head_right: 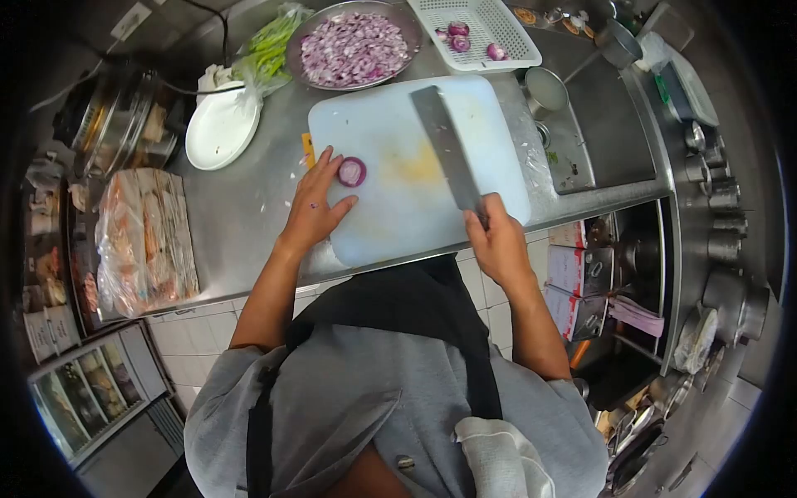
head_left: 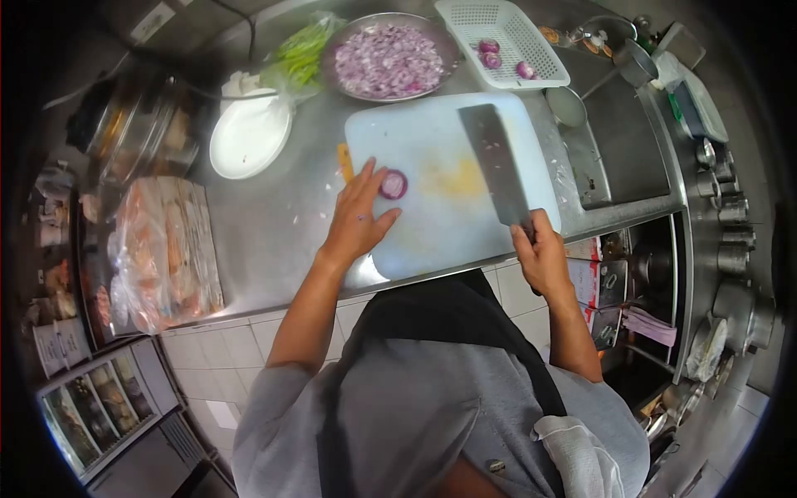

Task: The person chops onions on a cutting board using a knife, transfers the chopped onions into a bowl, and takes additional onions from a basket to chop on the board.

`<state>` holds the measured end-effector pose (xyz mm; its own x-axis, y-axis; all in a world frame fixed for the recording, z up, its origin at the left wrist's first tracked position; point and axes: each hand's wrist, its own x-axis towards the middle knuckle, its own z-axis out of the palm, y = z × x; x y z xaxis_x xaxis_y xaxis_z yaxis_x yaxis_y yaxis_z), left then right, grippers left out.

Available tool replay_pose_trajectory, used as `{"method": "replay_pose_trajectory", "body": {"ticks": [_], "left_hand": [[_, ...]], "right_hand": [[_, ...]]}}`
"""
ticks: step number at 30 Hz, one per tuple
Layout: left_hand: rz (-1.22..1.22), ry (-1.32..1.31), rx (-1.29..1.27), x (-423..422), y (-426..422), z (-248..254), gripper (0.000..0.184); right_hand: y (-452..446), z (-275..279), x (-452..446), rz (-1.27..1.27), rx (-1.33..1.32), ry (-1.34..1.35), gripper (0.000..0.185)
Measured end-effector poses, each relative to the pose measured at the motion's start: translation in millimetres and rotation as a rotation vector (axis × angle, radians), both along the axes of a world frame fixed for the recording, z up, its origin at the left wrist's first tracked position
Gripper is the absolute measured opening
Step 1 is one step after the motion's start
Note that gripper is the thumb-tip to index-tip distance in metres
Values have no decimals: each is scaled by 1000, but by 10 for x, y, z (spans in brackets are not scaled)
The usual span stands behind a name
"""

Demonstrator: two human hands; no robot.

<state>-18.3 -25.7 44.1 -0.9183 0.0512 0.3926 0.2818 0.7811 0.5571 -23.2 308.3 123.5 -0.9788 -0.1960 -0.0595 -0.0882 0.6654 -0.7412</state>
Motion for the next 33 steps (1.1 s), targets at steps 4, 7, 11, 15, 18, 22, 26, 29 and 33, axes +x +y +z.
{"method": "replay_pose_trajectory", "body": {"ticks": [4, 7, 11, 15, 18, 22, 26, 29, 33], "left_hand": [[21, 136, 96, 63, -110, -116, 44], [-39, 154, 107, -87, -84, -130, 33], [-16, 88, 136, -172, -41, -203, 23], [30, 91, 136, -175, 6, -249, 23], [62, 61, 113, -155, 58, -191, 24], [85, 25, 49, -146, 92, -151, 25], [105, 50, 46, -130, 119, -140, 25], [89, 121, 52, -176, 193, -39, 24], [120, 109, -17, -148, 286, -131, 32]], "right_hand": [[-564, 247, 82, 204, 98, 12, 21], [-769, 400, 118, 347, 343, -44, 19], [-797, 393, 125, 409, 445, 12, 20], [-766, 467, 15, 484, 494, 17, 20], [-709, 477, -83, 539, 485, 33, 20], [-620, 517, -185, 623, 492, 51, 17], [-679, 324, -385, 681, 489, -28, 15], [-753, -144, -524, 668, 406, -72, 16], [-627, -201, -566, 606, 292, -186, 24]]}}
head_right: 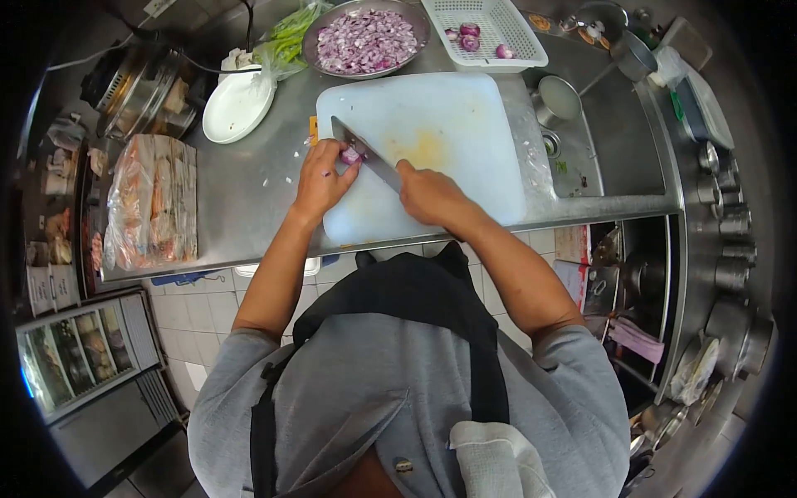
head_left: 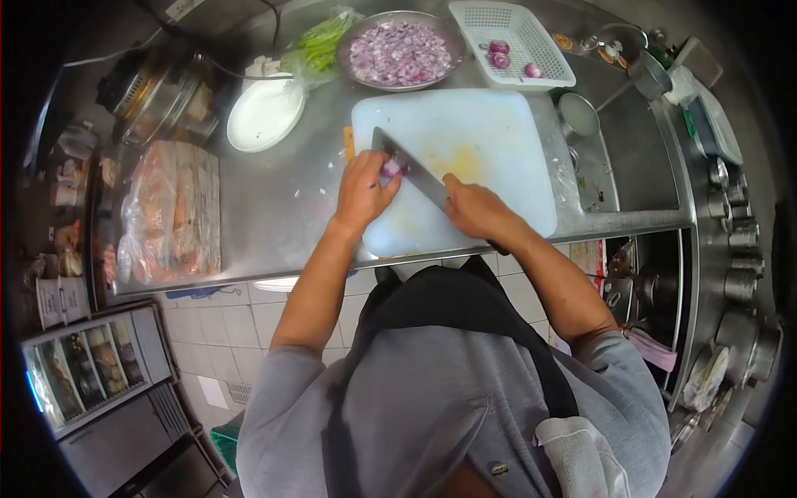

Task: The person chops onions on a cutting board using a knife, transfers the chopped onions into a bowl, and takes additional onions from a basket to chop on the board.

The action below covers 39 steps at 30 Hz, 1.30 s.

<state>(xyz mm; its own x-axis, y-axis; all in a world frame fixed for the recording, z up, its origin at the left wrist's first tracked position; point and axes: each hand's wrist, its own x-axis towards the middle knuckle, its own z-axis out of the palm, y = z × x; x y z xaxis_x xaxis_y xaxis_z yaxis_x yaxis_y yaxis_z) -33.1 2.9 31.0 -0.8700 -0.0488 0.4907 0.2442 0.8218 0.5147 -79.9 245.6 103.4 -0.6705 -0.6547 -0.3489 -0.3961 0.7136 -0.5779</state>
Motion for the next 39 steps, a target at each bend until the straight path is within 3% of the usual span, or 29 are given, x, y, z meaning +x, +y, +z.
{"method": "replay_pose_trajectory", "body": {"ticks": [3, 7, 14, 22, 24, 26, 32, 36, 39], "left_hand": [[-23, 23, -43, -152, 92, 17, 32], [-44, -21, -194, -175, 80, -24, 30], [-72, -33, 134, 119, 70, 71, 14], [-84, -98, 52, 7, -53, 39, 11], [-95, -83, 90, 41, -66, -11, 12], [-106, -50, 108, -20, -92, 4, 12], [-124, -6, 158, 13, -114, -97, 9], [-143, 31, 188, 91, -132, -165, 7], [-148, 62, 199, 51, -146, -157, 6]], "right_hand": [[259, 23, -176, -69, -66, -171, 30], [538, 61, -28, -3, 87, 114, 29], [541, 65, 197, 18, 102, 140, 22], [167, 856, 258, 155, 181, 205, 22], [185, 380, 357, 129, 150, 194, 23], [182, 281, 354, 90, 153, 181, 23], [51, 736, 430, 52, 220, 138, 24], [32, 280, 551, 14, 208, 145, 23], [-9, 386, 554, 1, 216, 137, 21]]}}
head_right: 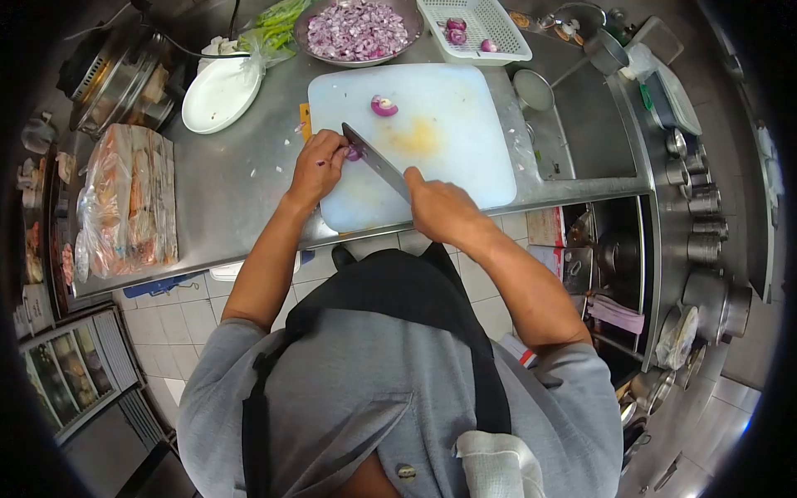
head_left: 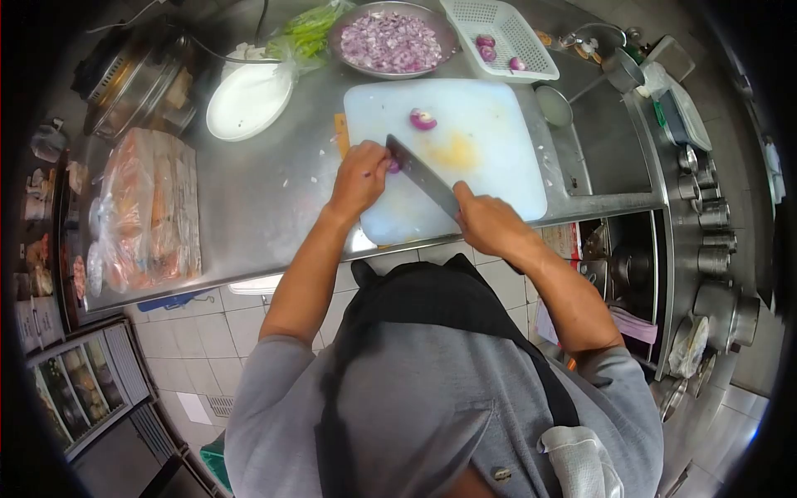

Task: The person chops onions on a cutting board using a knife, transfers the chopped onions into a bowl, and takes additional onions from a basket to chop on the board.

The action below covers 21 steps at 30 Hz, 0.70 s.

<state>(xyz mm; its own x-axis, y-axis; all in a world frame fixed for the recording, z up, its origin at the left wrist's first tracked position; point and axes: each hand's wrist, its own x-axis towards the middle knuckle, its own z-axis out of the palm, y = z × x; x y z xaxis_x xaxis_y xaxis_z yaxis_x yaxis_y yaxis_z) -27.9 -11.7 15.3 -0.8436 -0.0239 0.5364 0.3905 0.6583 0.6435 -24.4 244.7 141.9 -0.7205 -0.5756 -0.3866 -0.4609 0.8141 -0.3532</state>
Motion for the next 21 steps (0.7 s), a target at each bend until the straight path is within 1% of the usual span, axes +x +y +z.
{"method": "replay_pose_trajectory", "body": {"ticks": [2, 3, 6, 8, 13, 16, 19, 21], "left_hand": [[-11, 18, 5, -45, -21, 7, 6], [-11, 19, 17, -28, -19, -14, 6], [-7, 22, 36, 39, -13, -70, 6], [-9, 48, 36, -22, -37, -30, 7], [-7, 23, 23, 40, -60, -99, 11], [8, 69, 74, 46, -31, -155, 10], [23, 79, 51, 68, -33, -151, 9], [16, 48, 52, 128, -25, -144, 11]], "right_hand": [[-69, 274, 8, -5, 16, 20, 20], [-87, 320, 22, -4, 29, 18, 20], [-87, -24, 52, -1, 14, 22, 21], [-55, -91, 71, -17, 10, 29, 21], [-107, 213, 58, 0, -7, 64, 21], [-106, 150, 72, 4, -25, 47, 21], [-110, -65, 105, 3, -38, 8, 21], [-84, -59, 142, -14, -18, 38, 21]]}}
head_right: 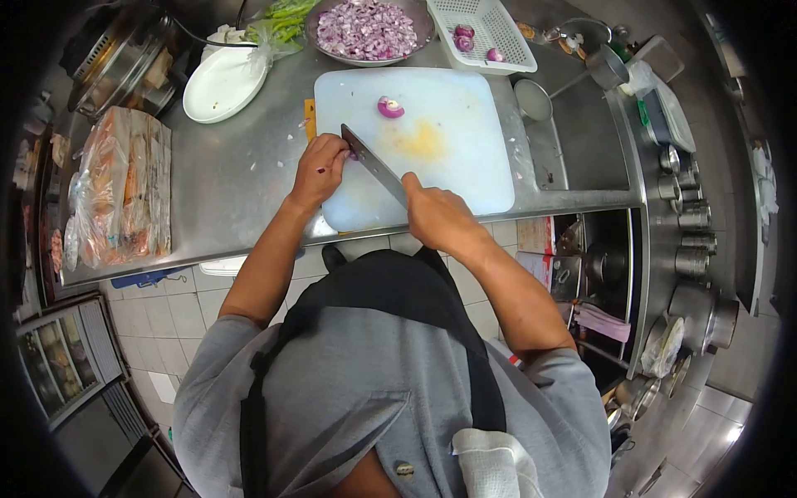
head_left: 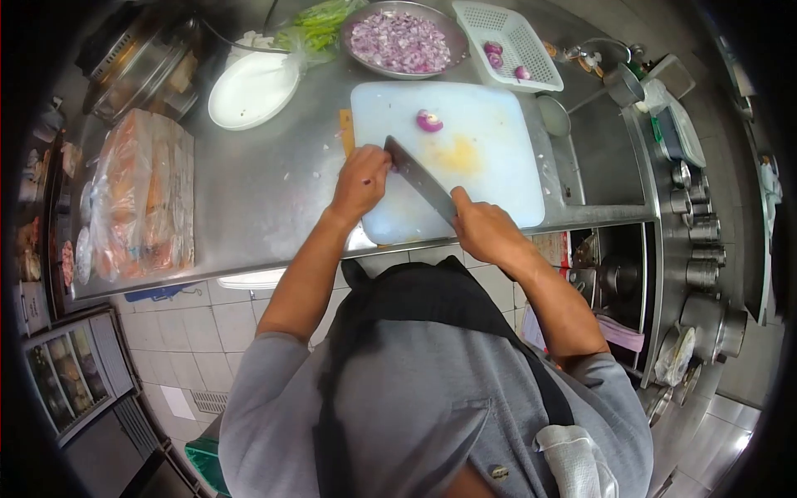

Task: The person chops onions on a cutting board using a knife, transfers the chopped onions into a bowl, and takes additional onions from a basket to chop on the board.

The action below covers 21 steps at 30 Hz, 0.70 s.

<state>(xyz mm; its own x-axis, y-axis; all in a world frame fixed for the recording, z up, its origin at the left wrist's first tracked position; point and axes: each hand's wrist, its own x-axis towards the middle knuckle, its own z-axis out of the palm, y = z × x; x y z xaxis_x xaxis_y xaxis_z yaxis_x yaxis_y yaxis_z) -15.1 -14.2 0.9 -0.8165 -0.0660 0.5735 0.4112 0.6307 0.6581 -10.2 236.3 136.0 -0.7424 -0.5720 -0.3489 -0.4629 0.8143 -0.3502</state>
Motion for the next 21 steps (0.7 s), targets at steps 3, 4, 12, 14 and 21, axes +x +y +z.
{"method": "replay_pose_trajectory", "body": {"ticks": [3, 4, 12, 14, 21], "left_hand": [[-5, -31, -52, -73, -31, 98, 17], [-4, -50, -73, -74, -30, 145, 19], [-33, -197, -172, -140, 130, 304, 18], [-22, -194, -117, -150, 205, 315, 13], [13, -261, -166, -161, 264, 350, 13]], "right_hand": [[106, 231, 5, -25, -37, 44, 21], [175, 284, 20, -47, -54, 58, 21], [557, -221, -100, -90, -18, 62, 20], [520, -32, -158, -78, -29, 85, 18], [245, -79, -207, 60, -41, 52, 15]]}}
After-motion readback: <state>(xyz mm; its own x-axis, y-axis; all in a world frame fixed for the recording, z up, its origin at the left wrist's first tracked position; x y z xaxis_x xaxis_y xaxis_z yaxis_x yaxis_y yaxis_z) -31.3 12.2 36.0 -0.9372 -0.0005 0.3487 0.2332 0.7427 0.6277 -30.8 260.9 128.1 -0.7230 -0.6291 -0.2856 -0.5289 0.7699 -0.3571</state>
